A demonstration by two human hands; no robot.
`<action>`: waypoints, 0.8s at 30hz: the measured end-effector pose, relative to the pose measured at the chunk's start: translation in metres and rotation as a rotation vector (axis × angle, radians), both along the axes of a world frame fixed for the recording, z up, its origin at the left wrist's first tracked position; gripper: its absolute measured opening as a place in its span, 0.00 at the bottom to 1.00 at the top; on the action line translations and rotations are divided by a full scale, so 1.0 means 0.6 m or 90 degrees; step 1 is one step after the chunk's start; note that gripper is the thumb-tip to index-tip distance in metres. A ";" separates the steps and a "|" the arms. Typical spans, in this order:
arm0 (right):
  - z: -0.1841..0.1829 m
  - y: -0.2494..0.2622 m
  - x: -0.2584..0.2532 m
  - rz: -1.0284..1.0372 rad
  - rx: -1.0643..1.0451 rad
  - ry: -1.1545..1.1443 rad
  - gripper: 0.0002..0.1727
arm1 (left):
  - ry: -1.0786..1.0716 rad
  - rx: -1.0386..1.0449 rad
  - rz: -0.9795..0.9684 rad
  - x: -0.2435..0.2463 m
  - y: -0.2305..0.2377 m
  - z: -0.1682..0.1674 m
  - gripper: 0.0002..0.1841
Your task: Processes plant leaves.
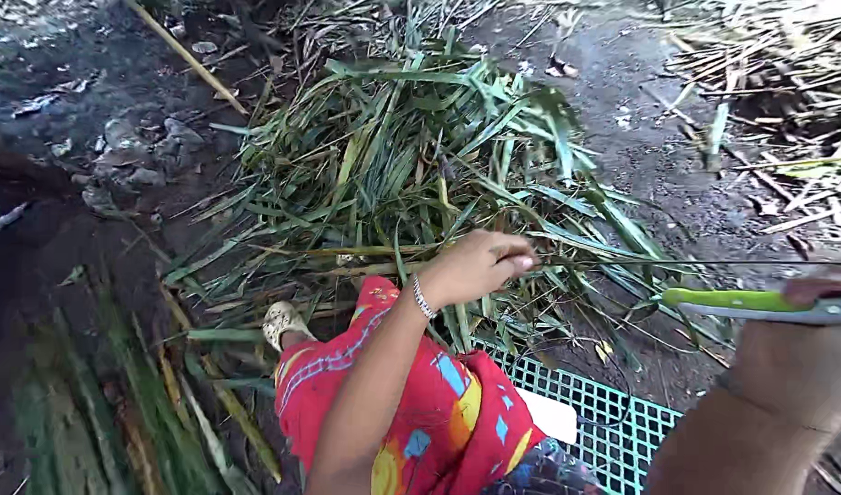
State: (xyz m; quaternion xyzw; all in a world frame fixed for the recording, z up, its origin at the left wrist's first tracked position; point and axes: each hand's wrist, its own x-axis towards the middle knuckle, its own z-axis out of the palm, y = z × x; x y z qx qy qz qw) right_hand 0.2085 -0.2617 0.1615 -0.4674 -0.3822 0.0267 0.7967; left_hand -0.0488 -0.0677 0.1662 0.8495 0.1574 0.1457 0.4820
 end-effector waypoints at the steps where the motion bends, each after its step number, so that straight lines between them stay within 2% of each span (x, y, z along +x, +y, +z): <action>1: 0.004 0.011 -0.014 -0.020 -0.007 0.009 0.10 | 0.008 0.024 0.017 -0.005 -0.003 -0.004 0.11; 4: 0.012 0.038 -0.058 -0.015 -0.073 0.039 0.16 | -0.001 0.054 0.059 -0.012 -0.003 -0.015 0.12; 7: -0.013 0.057 -0.088 0.086 -0.183 0.051 0.37 | -0.041 0.106 0.122 -0.017 -0.009 -0.017 0.14; 9: -0.032 0.072 -0.124 0.171 -0.252 0.080 0.41 | -0.054 0.177 0.171 -0.021 -0.017 -0.011 0.15; 12: -0.046 0.095 -0.182 0.361 -0.248 0.131 0.32 | -0.056 0.244 0.215 -0.031 -0.032 0.000 0.17; 16: -0.040 0.125 -0.234 0.551 -0.207 0.122 0.35 | -0.070 0.260 0.265 -0.046 -0.044 0.015 0.18; 24: -0.024 0.158 -0.279 0.576 -0.171 0.085 0.28 | -0.087 0.104 0.333 -0.071 -0.059 0.039 0.15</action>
